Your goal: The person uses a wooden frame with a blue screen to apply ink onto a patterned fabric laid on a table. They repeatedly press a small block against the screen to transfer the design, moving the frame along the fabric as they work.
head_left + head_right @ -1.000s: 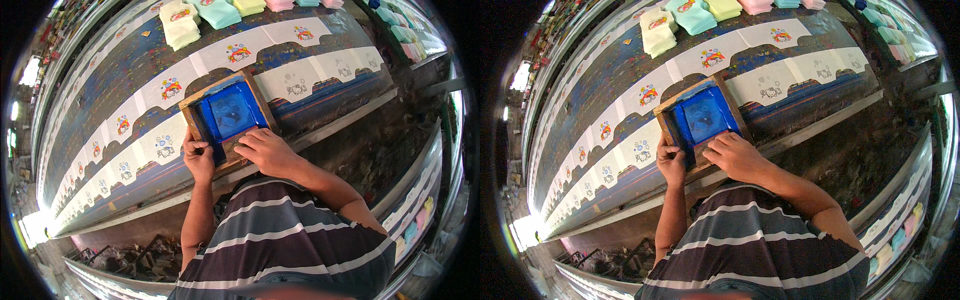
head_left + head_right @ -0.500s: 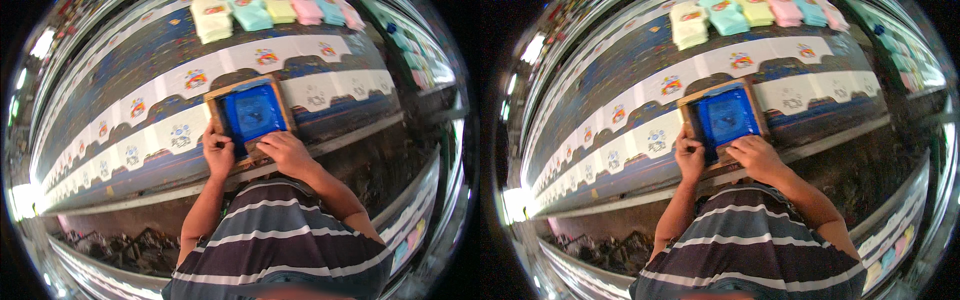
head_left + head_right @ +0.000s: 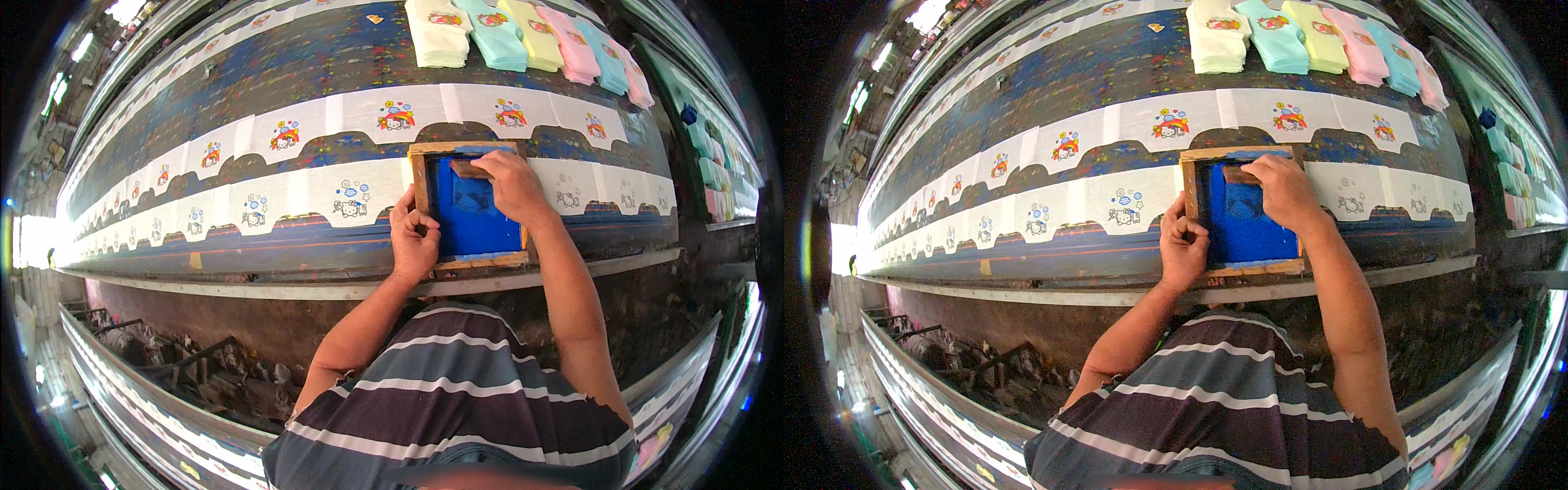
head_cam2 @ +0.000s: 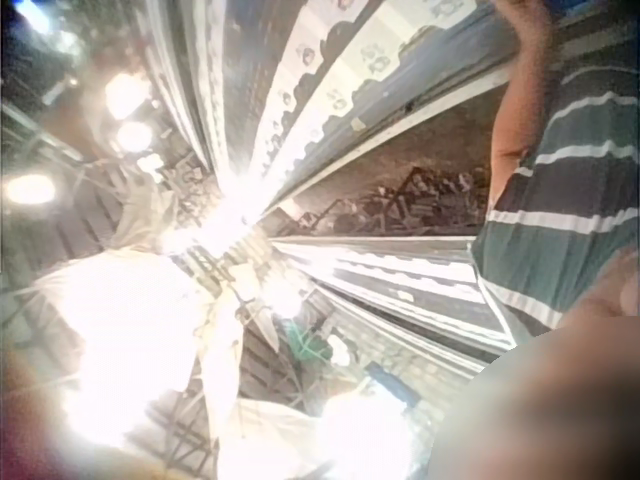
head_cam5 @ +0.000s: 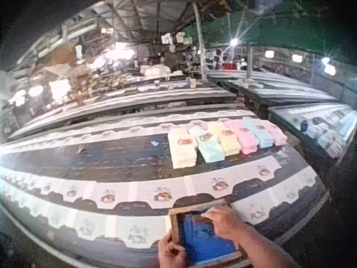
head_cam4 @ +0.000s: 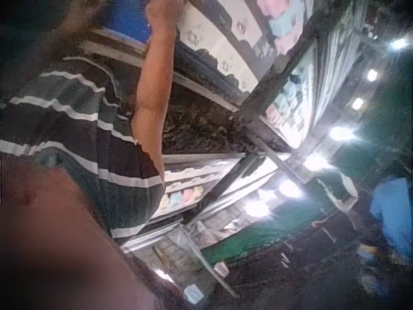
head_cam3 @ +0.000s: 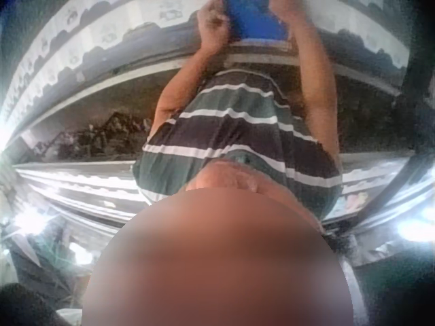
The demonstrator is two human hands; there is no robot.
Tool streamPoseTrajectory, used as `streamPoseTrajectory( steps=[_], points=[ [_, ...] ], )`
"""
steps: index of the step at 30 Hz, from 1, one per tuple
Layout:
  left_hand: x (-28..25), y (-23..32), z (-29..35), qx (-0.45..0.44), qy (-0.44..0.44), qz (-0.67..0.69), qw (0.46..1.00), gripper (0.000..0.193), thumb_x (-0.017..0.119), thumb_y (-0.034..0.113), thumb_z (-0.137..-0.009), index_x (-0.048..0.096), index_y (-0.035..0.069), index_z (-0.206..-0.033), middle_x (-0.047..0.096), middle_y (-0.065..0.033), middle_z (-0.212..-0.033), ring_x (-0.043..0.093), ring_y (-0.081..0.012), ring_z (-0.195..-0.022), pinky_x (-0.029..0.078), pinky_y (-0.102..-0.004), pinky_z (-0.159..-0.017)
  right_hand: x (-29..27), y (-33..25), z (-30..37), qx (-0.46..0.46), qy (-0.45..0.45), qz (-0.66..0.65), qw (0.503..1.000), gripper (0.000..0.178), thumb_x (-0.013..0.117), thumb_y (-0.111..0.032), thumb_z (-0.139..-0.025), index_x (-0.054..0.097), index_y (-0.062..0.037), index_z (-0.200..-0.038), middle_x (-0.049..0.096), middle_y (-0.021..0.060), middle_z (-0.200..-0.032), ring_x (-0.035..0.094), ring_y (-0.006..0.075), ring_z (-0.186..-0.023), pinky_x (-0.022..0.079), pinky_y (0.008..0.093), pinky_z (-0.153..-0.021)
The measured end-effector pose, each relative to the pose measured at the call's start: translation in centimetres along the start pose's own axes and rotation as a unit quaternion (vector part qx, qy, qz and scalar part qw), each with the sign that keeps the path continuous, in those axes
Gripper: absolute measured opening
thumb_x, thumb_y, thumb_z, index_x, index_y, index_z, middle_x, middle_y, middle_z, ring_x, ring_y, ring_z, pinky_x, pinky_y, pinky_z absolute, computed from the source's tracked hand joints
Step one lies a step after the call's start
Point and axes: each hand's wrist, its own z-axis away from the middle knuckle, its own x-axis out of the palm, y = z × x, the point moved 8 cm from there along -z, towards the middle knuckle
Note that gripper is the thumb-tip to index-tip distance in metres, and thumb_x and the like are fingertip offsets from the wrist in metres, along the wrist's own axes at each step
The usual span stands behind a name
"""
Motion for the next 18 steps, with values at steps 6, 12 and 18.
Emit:
streamPoseTrajectory(
  steps=[6,12,18],
  points=[
    [0.2,-0.3,0.1,-0.001,0.008,0.011,1.0,0.022,0.079,-0.011,-0.082,0.073,0.01,-0.085,0.051,-0.0274,-0.178,0.054,-0.0427,-0.152,0.04,-0.0513,-0.129,0.6,-2.4,3.7,-0.01,-0.031,0.022,0.999,0.04,0.062,0.01,-0.093,0.079,-0.003,-0.127,0.076,0.0153,-0.126,0.069,0.0411,-0.121,0.056,0.0528,-0.11],
    [-0.1,0.5,0.0,0.019,-0.001,-0.027,0.999,0.021,0.078,-0.011,-0.082,0.074,0.009,-0.088,0.052,-0.0283,-0.177,0.055,-0.0452,-0.153,0.041,-0.0524,-0.128,0.6,-6.2,8.9,-0.016,-0.049,0.026,0.998,0.04,0.068,0.004,-0.09,0.079,-0.0038,-0.127,0.075,0.0123,-0.127,0.068,0.0381,-0.122,0.054,0.0516,-0.11],
    [-0.1,0.8,-0.2,0.026,-0.001,-0.047,0.999,0.022,0.079,-0.011,-0.081,0.076,0.008,-0.092,0.054,-0.0284,-0.176,0.055,-0.0462,-0.154,0.04,-0.0543,-0.13,-0.1,-7.9,11.5,-0.002,-0.079,-0.004,0.997,0.042,0.078,-0.003,-0.089,0.08,-0.0054,-0.13,0.073,0.0112,-0.134,0.067,0.0368,-0.13,0.052,0.0526,-0.114]
  ],
)
